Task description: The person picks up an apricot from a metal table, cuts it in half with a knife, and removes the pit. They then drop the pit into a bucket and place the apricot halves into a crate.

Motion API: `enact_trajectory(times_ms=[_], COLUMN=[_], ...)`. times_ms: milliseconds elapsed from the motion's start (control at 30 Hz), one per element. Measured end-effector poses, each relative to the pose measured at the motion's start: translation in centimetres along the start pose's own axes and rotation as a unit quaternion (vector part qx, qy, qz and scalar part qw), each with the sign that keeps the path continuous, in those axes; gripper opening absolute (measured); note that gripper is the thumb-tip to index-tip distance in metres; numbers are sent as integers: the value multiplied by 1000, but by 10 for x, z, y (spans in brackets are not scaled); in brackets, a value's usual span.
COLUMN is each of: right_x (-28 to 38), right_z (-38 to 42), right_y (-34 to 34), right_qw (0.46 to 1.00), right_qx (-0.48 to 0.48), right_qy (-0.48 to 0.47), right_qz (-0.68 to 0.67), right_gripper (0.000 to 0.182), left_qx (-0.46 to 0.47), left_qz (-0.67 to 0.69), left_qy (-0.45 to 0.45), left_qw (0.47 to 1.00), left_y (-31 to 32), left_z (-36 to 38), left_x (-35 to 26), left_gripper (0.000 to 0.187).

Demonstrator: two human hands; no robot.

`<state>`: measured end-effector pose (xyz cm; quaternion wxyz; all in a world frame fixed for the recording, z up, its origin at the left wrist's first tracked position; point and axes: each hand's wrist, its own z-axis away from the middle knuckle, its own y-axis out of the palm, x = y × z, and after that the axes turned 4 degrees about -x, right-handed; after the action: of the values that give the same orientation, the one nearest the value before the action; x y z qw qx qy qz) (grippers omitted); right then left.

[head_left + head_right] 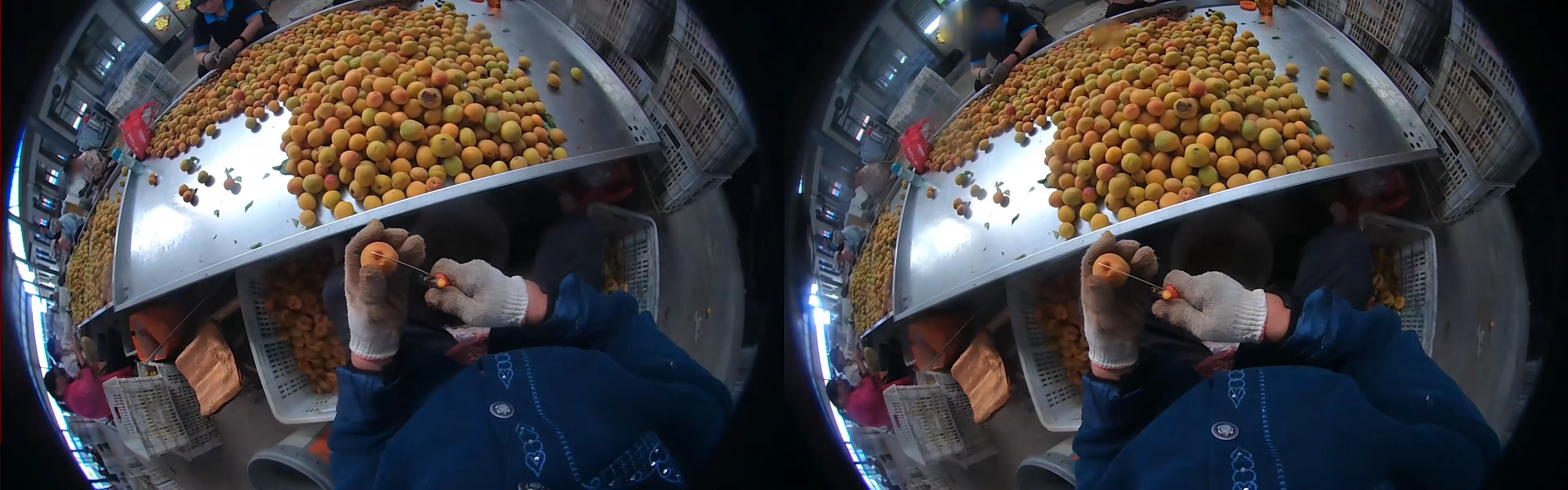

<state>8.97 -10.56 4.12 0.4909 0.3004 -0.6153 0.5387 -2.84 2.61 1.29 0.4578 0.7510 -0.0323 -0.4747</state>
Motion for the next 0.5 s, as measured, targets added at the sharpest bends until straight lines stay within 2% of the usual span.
enact_trajectory(times_ms=[100,200,267,433,500], right_x=[-2,-6,-15,-36,-36], right_z=[0,4,4,7,8], right_y=[-5,-8,-6,9,14], right_qw=[1000,999,999,999,998], right_qx=[6,23,15,-8,-37], right_qy=[-6,9,-4,-31,-46], right_qz=[26,36,41,23,-29], right_gripper=[32,31,28,24,31], left_qx=[-59,-28,34,49,52], left_qz=[-43,-80,-89,-88,-58], left_qy=[-5,-17,-24,-53,-69], left_qw=[997,996,995,994,995], left_y=[13,12,13,15,18], left_z=[3,1,-1,4,5], left_x=[-2,-5,-4,8,10], left_gripper=[65,67,65,65,64])
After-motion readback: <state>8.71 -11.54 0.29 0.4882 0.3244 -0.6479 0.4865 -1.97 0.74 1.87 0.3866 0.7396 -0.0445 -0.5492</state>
